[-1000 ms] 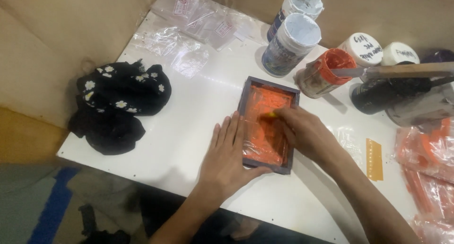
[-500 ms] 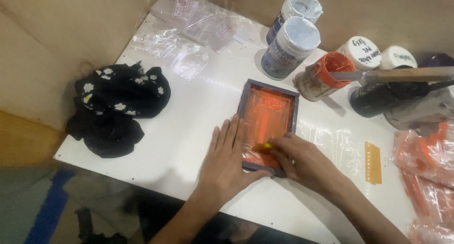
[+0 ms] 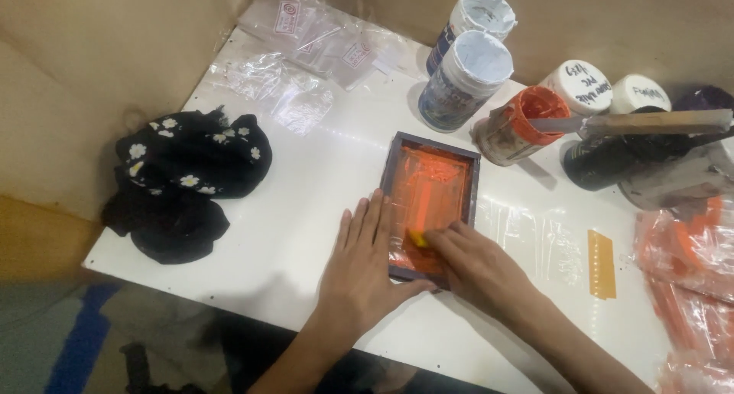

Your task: Screen printing orange ink onto small plastic strips using a handheld frame and squeegee, then organizing the printed items.

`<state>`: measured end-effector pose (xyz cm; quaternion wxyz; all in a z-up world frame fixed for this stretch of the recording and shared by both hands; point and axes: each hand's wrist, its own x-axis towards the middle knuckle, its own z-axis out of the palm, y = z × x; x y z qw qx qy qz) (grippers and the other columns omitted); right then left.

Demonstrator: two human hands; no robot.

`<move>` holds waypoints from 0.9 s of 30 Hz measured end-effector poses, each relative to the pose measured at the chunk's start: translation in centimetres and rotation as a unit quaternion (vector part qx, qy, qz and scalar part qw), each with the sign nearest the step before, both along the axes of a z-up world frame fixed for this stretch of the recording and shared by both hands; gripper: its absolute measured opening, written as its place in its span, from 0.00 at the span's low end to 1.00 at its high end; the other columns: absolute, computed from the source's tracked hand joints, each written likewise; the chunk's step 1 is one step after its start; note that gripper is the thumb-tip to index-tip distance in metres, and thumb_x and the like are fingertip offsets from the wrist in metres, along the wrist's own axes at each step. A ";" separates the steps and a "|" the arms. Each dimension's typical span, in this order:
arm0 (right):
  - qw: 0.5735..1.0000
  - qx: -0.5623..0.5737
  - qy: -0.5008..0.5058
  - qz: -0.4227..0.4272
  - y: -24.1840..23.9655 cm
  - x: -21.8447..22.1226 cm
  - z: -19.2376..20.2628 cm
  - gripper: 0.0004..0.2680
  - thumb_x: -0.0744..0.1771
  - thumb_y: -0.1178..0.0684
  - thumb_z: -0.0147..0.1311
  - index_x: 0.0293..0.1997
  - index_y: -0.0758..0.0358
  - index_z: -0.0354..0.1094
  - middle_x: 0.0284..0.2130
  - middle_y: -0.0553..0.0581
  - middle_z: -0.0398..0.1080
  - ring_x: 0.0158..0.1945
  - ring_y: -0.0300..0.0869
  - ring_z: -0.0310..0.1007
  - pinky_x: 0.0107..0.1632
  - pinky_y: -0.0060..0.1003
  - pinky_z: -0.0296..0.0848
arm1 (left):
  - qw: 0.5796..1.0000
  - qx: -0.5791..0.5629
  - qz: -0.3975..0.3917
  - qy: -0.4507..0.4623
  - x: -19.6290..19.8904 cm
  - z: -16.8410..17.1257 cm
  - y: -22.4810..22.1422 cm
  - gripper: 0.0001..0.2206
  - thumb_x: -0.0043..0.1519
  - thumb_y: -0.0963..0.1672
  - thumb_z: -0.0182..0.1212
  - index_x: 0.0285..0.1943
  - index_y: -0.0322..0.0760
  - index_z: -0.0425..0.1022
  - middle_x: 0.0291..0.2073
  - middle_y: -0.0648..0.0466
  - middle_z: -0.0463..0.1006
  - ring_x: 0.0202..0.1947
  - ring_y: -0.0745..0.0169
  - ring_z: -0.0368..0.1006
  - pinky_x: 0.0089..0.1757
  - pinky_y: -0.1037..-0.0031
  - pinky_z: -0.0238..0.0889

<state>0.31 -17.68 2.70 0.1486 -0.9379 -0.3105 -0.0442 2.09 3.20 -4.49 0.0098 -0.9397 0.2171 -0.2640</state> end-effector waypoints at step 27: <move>0.990 -0.022 -0.044 -0.130 -2.2 5.8 1.4 0.01 0.71 0.58 0.49 0.43 0.61 0.65 0.25 0.57 0.67 0.32 0.50 0.63 0.29 0.46 0.65 | 0.999 0.035 0.026 0.012 -0.4 0.2 0.2 0.78 0.46 0.89 0.37 0.83 0.31 0.34 0.80 0.48 0.37 0.80 0.55 0.31 0.74 0.62 0.23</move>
